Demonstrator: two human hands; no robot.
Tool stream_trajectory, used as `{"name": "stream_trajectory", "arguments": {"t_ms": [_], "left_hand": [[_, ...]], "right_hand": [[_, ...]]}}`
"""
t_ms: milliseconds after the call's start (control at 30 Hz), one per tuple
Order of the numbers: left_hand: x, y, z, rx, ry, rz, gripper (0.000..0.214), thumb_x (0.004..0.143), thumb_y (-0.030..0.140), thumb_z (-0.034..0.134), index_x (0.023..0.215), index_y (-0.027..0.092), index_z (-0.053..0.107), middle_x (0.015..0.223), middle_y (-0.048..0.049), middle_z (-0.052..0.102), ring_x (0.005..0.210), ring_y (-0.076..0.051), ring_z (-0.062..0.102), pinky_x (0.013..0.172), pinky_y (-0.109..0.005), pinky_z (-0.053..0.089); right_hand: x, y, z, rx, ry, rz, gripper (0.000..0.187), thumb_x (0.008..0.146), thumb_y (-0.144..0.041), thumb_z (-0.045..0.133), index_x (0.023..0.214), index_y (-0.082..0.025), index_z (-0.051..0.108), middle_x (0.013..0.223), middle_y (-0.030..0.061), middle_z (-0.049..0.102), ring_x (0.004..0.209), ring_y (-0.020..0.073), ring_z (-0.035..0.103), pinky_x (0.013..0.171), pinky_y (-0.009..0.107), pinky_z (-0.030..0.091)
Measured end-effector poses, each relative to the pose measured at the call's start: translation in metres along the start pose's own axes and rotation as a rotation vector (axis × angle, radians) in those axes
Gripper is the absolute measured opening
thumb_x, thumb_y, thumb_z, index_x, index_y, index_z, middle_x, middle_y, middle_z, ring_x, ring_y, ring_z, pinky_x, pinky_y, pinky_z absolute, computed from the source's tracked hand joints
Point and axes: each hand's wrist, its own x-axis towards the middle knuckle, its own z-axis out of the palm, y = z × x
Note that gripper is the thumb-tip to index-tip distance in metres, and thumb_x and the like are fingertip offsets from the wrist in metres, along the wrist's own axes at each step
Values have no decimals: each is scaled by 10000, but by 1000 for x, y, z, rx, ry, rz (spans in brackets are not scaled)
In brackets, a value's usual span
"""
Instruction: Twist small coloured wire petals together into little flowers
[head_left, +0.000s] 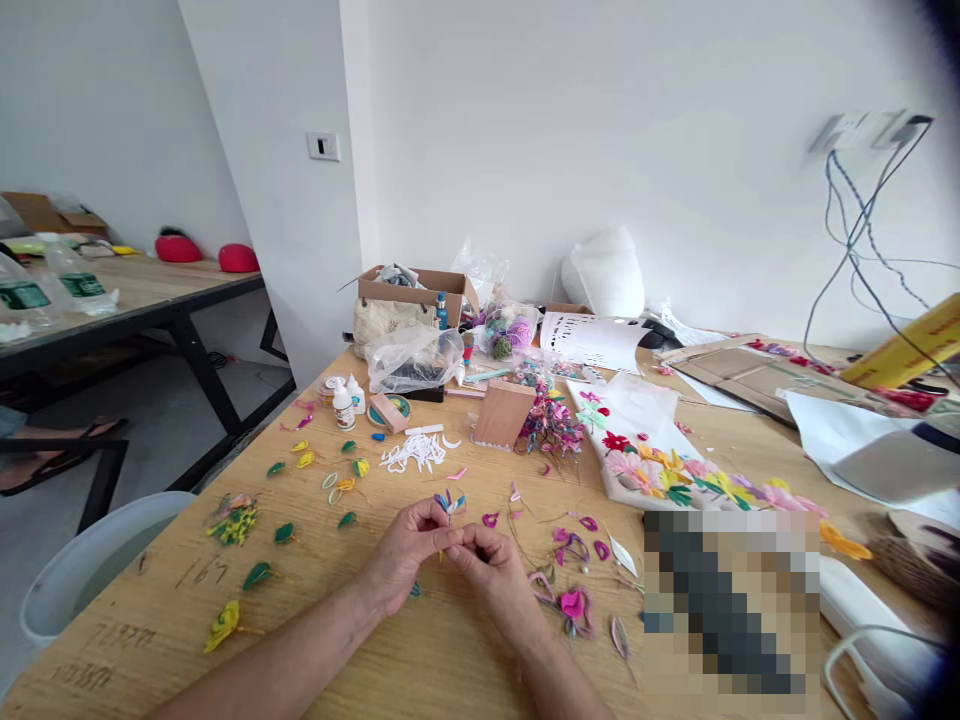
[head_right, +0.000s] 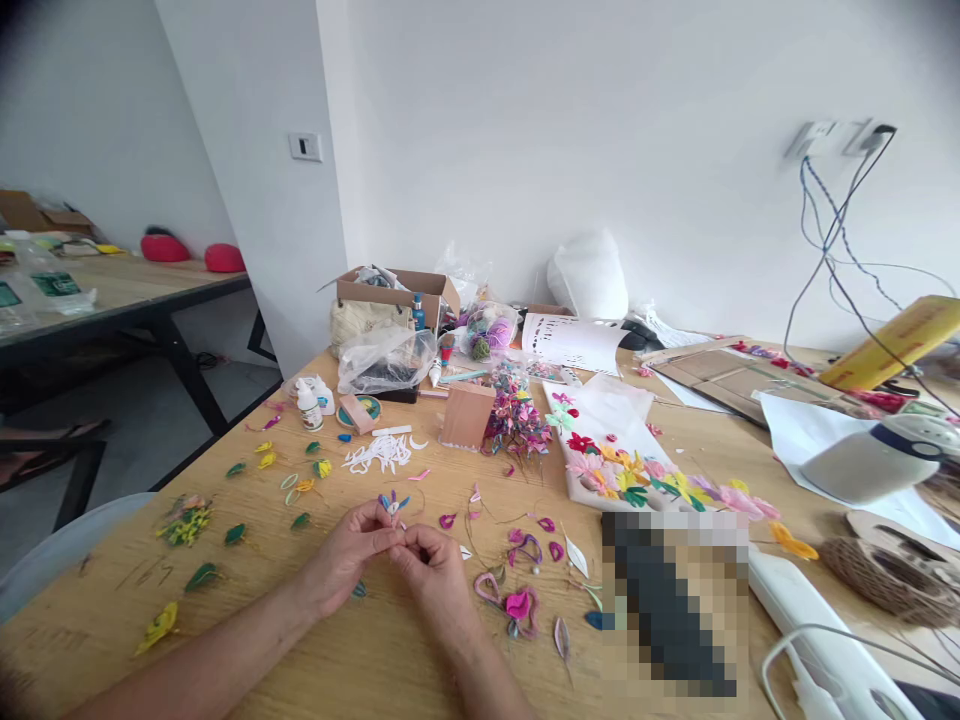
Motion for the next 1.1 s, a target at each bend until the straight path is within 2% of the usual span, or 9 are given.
{"name": "stream_trajectory", "arguments": {"t_ms": [267, 467, 600, 767, 1100], "left_hand": [[-2, 4, 4, -35, -18, 2, 170, 581, 223, 726, 594, 142, 578, 607, 19, 515, 624, -111, 453, 631, -222, 335], [-4, 9, 7, 0, -114, 17, 177, 670, 285, 657, 611, 121, 626, 616, 2, 504, 627, -114, 431, 618, -227, 321], [-3, 9, 5, 28, -85, 22, 177, 637, 255, 684, 546, 127, 603, 577, 21, 476, 615, -108, 414, 626, -227, 314], [-2, 7, 3, -3, -54, 19, 170, 596, 236, 715, 576, 135, 581, 595, 27, 477, 633, -113, 438, 652, -232, 324], [-1, 2, -1, 39, -33, 37, 191, 611, 218, 704, 551, 146, 538, 585, 29, 485, 618, -110, 427, 629, -226, 324]], "right_hand": [[0, 0, 1, 51, -5, -6, 254, 632, -385, 644, 576, -149, 570, 505, -49, 388, 503, 83, 288, 484, 213, 228], [2, 1, -3, 184, -4, 46, 251, 617, -378, 670, 566, -156, 563, 484, -59, 398, 478, 71, 277, 475, 207, 220], [2, 2, -3, 189, -7, 76, 240, 604, -373, 683, 578, -159, 576, 466, -68, 378, 459, 65, 256, 462, 207, 206], [1, 2, -2, 161, -1, 57, 262, 589, -393, 685, 578, -151, 584, 480, -53, 412, 475, 71, 287, 474, 213, 224], [2, 5, -1, 71, -15, 11, 267, 625, -406, 648, 577, -151, 587, 500, -42, 420, 500, 84, 312, 490, 216, 244]]}}
